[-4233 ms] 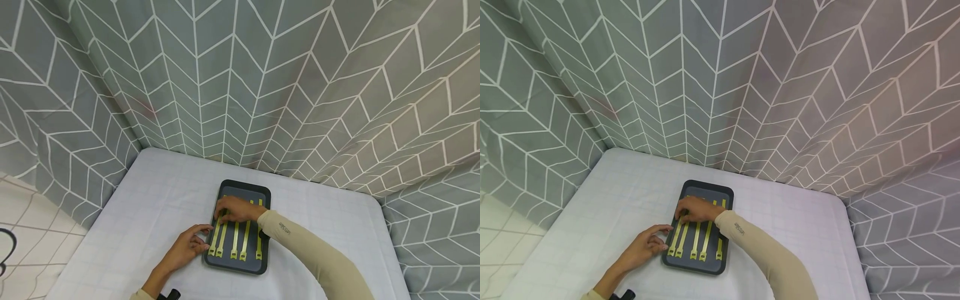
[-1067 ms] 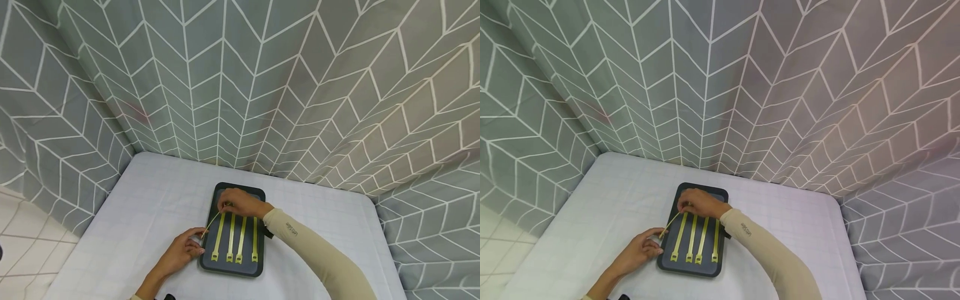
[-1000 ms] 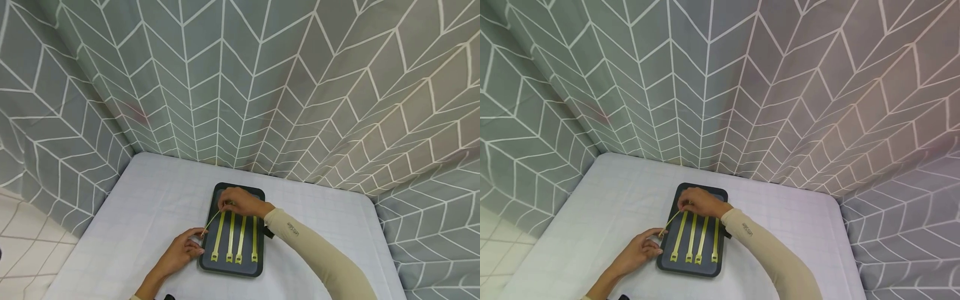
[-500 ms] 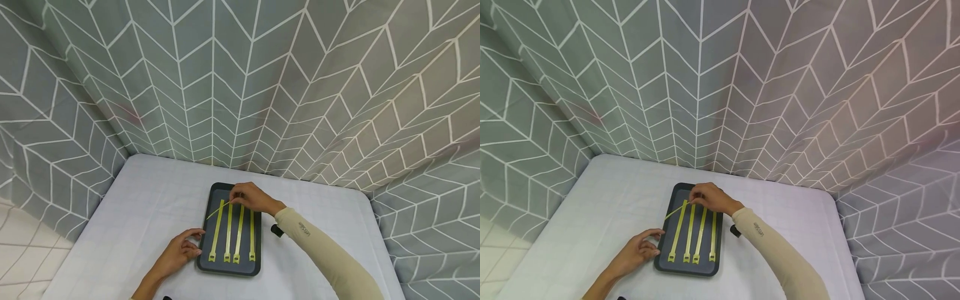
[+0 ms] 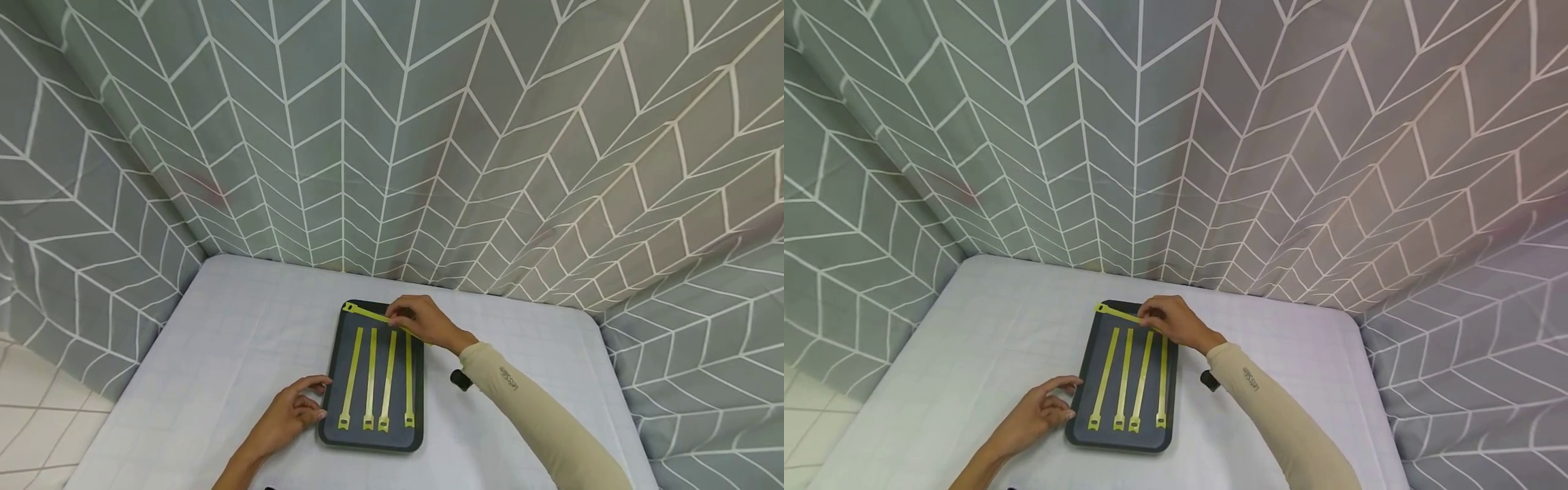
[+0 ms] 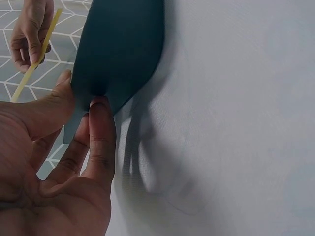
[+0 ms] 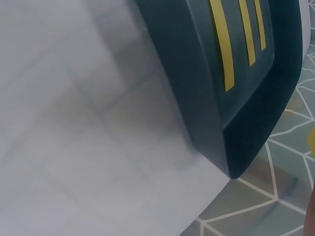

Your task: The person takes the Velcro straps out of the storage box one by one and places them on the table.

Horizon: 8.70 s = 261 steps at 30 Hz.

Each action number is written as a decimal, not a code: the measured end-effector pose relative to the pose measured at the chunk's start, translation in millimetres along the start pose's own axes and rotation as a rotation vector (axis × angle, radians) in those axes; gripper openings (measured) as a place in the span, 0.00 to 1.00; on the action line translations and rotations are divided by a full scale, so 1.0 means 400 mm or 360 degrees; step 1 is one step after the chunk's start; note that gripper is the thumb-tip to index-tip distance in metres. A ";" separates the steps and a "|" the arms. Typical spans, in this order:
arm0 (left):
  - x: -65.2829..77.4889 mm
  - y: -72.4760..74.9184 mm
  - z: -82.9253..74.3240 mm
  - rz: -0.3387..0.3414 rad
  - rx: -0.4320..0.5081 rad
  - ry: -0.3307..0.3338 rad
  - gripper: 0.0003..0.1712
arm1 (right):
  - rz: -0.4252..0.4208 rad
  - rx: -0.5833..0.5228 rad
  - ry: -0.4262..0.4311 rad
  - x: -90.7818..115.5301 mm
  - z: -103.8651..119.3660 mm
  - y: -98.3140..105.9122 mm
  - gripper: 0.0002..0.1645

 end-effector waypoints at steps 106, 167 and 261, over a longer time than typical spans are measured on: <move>0.000 0.001 -0.005 0.0006 0.0033 0.0003 0.33 | -0.0735 0.0011 -0.1720 0.495 -0.099 0.081 0.12; -0.002 0.002 0.001 0.0041 0.0102 0.0022 0.34 | -0.0663 0.0430 -0.1549 0.486 -0.091 0.131 0.12; -0.006 0.006 0.019 0.0030 0.0094 0.0037 0.33 | 0.0303 -0.0188 -0.0471 0.011 0.074 -0.139 0.23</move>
Point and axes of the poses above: each hand's wrist, its own x-axis away from the middle knuckle, its own y-axis out of the back of the hand, z = x × y, the point moved 1 cm from there along -x, towards the middle knuckle, and after that the axes turned 6 degrees about -z, right-handed, at the moved point
